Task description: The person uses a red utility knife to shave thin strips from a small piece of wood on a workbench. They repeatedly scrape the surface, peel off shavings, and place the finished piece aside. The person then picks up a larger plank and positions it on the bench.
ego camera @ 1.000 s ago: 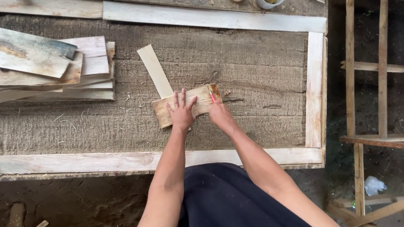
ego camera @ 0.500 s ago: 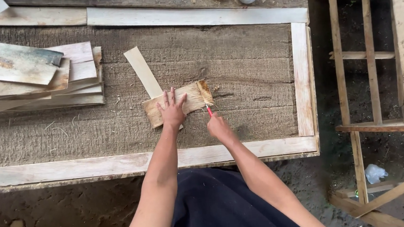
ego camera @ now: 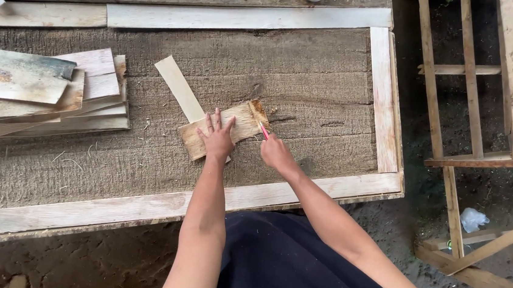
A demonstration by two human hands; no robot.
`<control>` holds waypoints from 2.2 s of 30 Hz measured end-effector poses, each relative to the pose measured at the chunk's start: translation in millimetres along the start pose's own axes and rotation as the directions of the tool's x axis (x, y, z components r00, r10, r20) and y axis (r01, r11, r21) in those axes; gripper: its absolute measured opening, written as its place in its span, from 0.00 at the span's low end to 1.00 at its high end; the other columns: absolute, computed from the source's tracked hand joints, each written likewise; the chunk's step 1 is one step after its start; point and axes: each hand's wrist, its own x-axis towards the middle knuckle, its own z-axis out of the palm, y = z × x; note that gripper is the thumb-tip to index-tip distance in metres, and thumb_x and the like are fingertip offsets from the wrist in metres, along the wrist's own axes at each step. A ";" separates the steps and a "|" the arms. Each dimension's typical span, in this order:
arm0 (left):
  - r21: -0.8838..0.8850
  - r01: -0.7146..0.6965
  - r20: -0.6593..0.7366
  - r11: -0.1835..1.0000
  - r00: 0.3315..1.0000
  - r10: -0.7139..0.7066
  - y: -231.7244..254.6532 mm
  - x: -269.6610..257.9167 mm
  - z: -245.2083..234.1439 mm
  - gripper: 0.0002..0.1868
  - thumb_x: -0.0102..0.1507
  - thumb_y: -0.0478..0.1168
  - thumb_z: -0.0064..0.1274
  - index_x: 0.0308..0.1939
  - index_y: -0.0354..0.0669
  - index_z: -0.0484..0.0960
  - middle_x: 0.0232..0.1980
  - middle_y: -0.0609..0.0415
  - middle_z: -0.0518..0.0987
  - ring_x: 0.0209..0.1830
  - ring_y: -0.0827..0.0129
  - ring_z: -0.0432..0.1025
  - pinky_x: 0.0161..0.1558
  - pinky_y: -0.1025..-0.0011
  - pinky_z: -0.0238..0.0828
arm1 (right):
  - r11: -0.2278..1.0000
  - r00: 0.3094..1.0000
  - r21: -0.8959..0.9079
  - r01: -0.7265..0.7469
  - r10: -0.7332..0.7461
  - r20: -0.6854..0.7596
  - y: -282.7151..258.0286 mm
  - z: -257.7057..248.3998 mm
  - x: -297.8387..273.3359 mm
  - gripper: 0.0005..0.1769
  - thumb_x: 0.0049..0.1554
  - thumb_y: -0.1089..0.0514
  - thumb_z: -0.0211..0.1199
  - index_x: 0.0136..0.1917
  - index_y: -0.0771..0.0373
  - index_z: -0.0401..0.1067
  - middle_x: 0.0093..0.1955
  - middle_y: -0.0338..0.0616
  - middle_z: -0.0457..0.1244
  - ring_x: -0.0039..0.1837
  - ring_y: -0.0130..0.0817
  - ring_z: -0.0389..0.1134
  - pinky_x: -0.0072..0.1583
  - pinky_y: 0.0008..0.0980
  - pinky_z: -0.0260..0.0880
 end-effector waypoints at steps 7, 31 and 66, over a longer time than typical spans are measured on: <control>-0.044 0.004 0.009 0.999 1.000 -0.004 -2.3 2.0 3.8 0.47 0.59 0.46 0.60 0.78 0.82 0.55 0.87 0.61 0.29 0.85 0.50 0.24 0.72 0.25 0.34 | 0.993 0.998 -0.101 0.063 -0.063 0.002 -14.2 4.8 48.2 0.24 0.61 0.55 0.42 0.59 0.80 0.62 0.51 0.77 0.67 0.54 0.67 0.73 0.50 0.57 0.76; -0.076 0.014 -0.008 0.997 1.000 -0.015 0.4 -0.2 -1.5 0.47 0.58 0.41 0.60 0.77 0.83 0.57 0.87 0.63 0.31 0.86 0.52 0.25 0.73 0.26 0.33 | 0.990 0.999 -0.140 0.000 0.004 0.033 -61.0 -22.0 34.4 0.23 0.59 0.60 0.40 0.60 0.79 0.60 0.55 0.75 0.67 0.58 0.70 0.71 0.58 0.61 0.72; -0.046 0.012 -0.006 0.999 1.000 -0.013 -0.3 1.6 5.5 0.48 0.58 0.43 0.61 0.78 0.83 0.55 0.87 0.61 0.30 0.85 0.52 0.22 0.72 0.23 0.33 | 0.999 1.000 -0.049 0.014 -0.014 0.004 -22.5 -12.6 17.0 0.24 0.62 0.55 0.40 0.62 0.77 0.61 0.53 0.77 0.67 0.54 0.69 0.72 0.49 0.58 0.75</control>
